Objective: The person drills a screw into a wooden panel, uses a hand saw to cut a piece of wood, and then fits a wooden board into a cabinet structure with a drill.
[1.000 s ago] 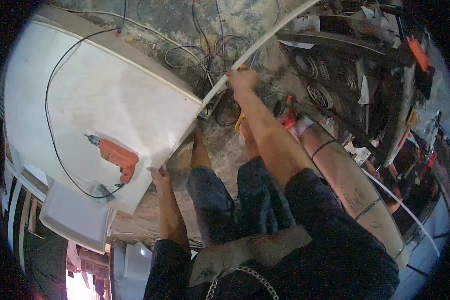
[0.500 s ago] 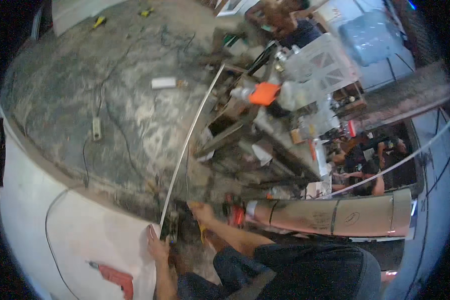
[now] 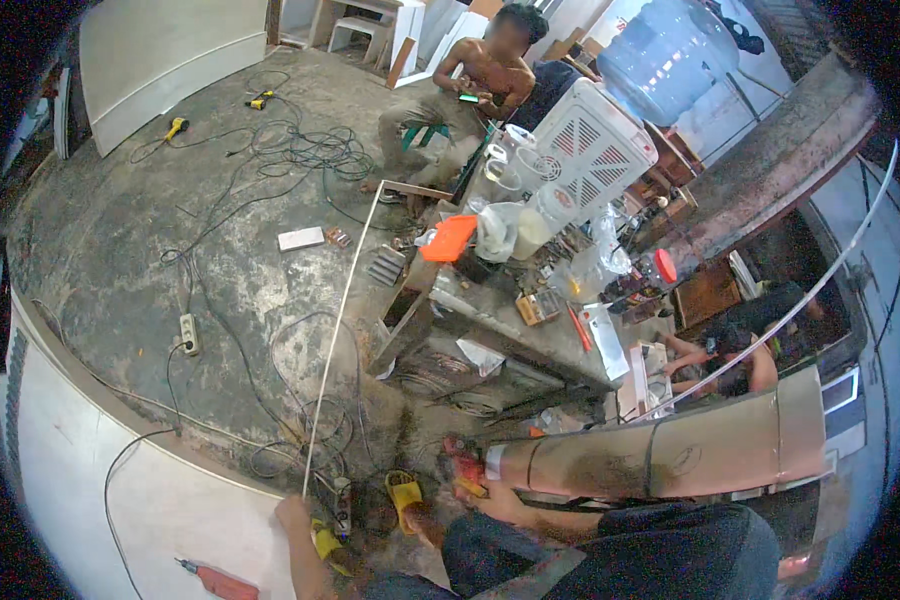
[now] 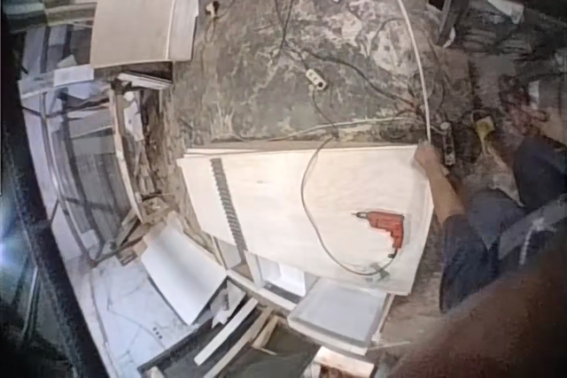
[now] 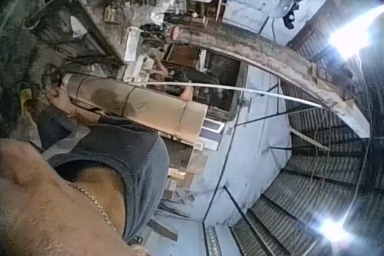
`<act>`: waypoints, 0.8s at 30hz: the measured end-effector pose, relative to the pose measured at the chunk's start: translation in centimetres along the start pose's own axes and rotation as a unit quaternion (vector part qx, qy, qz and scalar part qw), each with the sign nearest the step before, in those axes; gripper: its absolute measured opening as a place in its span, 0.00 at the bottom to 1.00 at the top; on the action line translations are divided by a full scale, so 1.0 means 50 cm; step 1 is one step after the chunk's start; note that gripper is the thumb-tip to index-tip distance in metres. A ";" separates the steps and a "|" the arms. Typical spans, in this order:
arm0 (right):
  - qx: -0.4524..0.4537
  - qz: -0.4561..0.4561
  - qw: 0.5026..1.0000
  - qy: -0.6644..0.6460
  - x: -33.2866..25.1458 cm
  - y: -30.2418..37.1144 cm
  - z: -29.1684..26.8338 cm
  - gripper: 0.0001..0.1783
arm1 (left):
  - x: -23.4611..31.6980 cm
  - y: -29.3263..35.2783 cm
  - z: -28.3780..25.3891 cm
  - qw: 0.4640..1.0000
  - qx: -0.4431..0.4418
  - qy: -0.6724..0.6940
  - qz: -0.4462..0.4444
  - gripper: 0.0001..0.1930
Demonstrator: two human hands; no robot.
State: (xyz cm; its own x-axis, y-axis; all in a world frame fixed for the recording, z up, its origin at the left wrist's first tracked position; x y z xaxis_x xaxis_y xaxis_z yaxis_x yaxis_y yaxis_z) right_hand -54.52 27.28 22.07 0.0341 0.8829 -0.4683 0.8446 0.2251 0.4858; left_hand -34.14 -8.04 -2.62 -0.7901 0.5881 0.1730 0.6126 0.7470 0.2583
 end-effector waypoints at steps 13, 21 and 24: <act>-0.017 -0.184 0.982 0.029 0.025 0.028 -0.041 0.17 | 0.002 -0.027 -0.008 0.997 0.070 -0.028 -0.031 0.10; -0.129 -0.283 0.943 0.122 -0.217 0.152 -0.061 0.24 | -0.034 0.003 0.012 0.999 0.014 0.029 -0.028 0.13; -0.144 -0.282 0.940 0.126 -0.253 0.156 -0.055 0.16 | -0.015 0.035 -0.021 0.997 0.051 0.042 0.034 0.12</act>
State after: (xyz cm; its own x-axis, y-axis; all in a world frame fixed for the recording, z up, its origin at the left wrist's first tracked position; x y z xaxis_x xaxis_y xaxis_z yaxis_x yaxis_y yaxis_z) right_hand -49.84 19.01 33.80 -0.5337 0.6508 -0.5400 0.5088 0.7572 0.4096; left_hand -32.49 -7.53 -1.29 -0.7436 0.6132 0.2665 0.6601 0.7367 0.1467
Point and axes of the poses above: each hand's wrist, its own y-axis away from the middle knuckle, its own z-axis out of the palm, x = y × z, the point moved 10 cm from there along -y, towards the middle knuckle, and after that the axes turned 14 degrees about x, right-handed, at the moved point
